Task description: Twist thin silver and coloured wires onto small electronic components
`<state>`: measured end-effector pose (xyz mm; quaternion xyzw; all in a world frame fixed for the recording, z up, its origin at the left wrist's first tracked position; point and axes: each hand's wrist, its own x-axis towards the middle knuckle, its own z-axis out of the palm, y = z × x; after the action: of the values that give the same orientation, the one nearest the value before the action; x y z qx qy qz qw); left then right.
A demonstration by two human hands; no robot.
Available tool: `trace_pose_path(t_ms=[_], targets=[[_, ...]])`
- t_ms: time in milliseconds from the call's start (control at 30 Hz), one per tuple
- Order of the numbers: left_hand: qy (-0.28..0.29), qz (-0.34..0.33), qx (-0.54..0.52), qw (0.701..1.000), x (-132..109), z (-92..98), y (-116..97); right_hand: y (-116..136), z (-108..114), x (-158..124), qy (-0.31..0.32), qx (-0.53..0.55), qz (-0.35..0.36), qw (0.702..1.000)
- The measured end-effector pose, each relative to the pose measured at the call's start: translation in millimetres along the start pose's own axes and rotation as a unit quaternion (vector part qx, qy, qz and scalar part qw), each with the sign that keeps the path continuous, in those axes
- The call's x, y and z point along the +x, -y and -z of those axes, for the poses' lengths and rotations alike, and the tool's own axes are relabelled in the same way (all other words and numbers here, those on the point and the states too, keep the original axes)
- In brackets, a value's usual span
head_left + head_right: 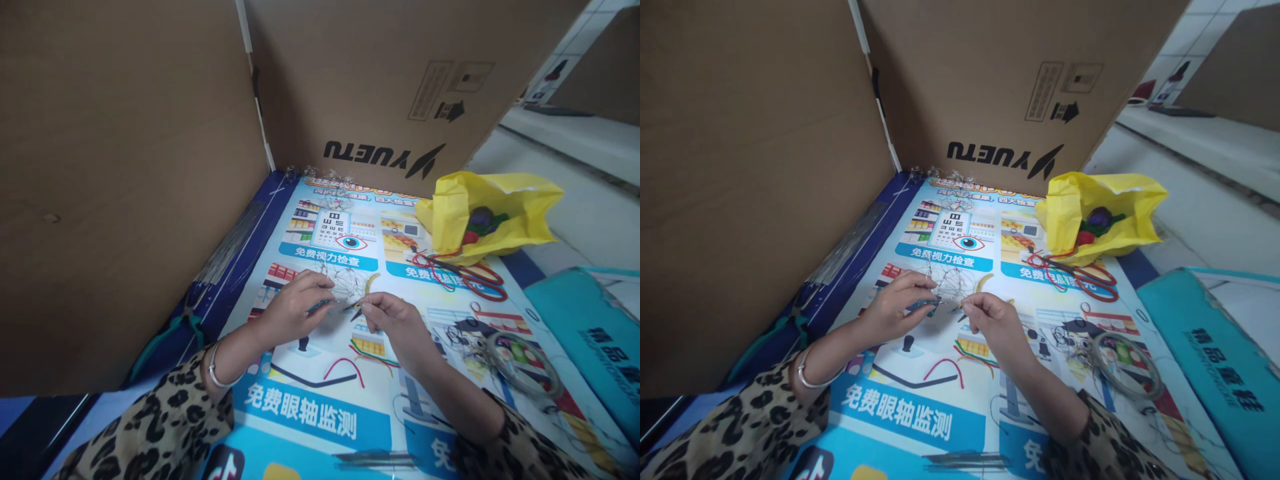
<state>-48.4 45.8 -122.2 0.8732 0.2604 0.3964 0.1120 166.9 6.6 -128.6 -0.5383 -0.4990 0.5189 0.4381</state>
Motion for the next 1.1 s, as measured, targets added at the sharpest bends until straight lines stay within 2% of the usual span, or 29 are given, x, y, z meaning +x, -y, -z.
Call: trace_pose_path(t_ms=[733, 967, 1100], targets=[[0.012, -0.004, 0.0, 1.0, 3, -2.7, -11, 2, -2, -3, -0.003, -0.006, -0.011, 1.0], [0.0, -0.017, 0.006, 1.0, 3, -4.7, -13, 2, -3, -4, -0.007, -0.042, -0.003, 0.999], [0.007, -0.018, 0.012, 1.0, 2, -6.1, -13, 5, -4, -6, -0.021, -0.109, 0.033, 0.993]])
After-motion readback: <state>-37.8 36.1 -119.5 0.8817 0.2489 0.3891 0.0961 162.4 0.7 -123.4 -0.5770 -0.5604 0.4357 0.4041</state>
